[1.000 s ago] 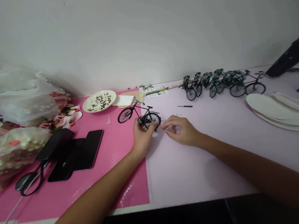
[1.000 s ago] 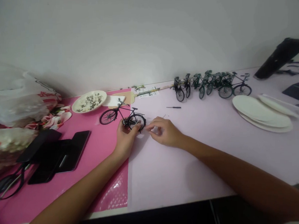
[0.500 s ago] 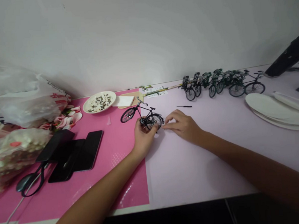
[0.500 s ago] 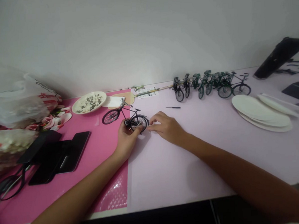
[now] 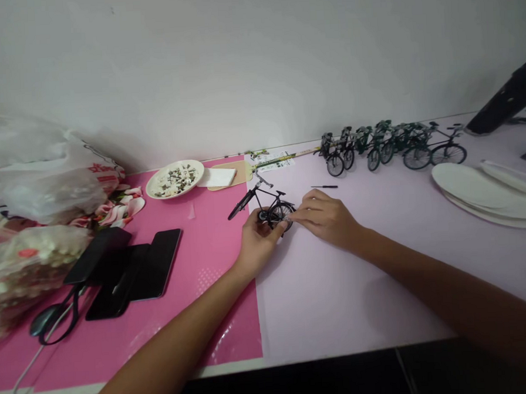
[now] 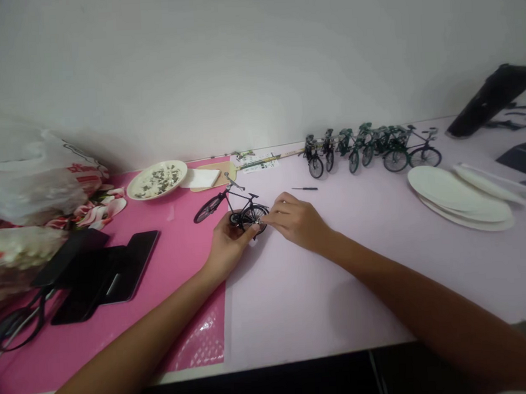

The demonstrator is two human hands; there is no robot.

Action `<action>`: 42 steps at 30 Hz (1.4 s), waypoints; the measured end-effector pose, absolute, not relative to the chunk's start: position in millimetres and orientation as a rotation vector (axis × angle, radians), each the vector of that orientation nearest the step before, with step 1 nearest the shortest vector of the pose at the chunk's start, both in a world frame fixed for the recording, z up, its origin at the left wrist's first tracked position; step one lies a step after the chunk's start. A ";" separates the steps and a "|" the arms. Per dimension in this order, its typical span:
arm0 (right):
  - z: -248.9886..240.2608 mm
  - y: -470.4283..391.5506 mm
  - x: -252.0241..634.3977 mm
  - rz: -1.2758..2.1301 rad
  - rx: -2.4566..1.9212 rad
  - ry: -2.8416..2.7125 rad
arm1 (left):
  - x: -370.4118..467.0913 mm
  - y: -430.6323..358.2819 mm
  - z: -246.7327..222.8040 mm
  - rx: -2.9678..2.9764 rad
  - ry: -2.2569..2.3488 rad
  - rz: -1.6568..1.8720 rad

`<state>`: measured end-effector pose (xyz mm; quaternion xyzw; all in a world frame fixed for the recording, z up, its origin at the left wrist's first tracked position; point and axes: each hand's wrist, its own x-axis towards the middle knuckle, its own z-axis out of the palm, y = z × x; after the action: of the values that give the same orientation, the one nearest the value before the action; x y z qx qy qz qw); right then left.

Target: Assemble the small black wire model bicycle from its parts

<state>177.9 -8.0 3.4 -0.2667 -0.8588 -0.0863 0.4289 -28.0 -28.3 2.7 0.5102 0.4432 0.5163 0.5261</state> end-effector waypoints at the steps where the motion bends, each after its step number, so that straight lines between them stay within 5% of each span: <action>1: 3.7 -8.0 177.6 -0.196 -0.659 -2.130 | -28.5 -28.1 3.3 1.223 1.054 1.227; 25: 11.4 -8.3 180.4 -0.079 -0.775 -2.084 | -35.0 -21.5 3.5 1.151 1.018 1.214; 36: 17.3 24.5 241.6 0.225 -1.563 -2.226 | -37.4 -19.0 4.7 1.120 1.101 1.228; 42: 14.3 25.7 240.4 0.253 -1.653 -2.206 | -37.2 -17.2 -1.6 1.083 1.059 1.231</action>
<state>240.4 25.7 14.3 -0.5866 -0.7832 0.0899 0.1856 -37.2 -17.2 -1.6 0.4595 0.4492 0.5225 0.5605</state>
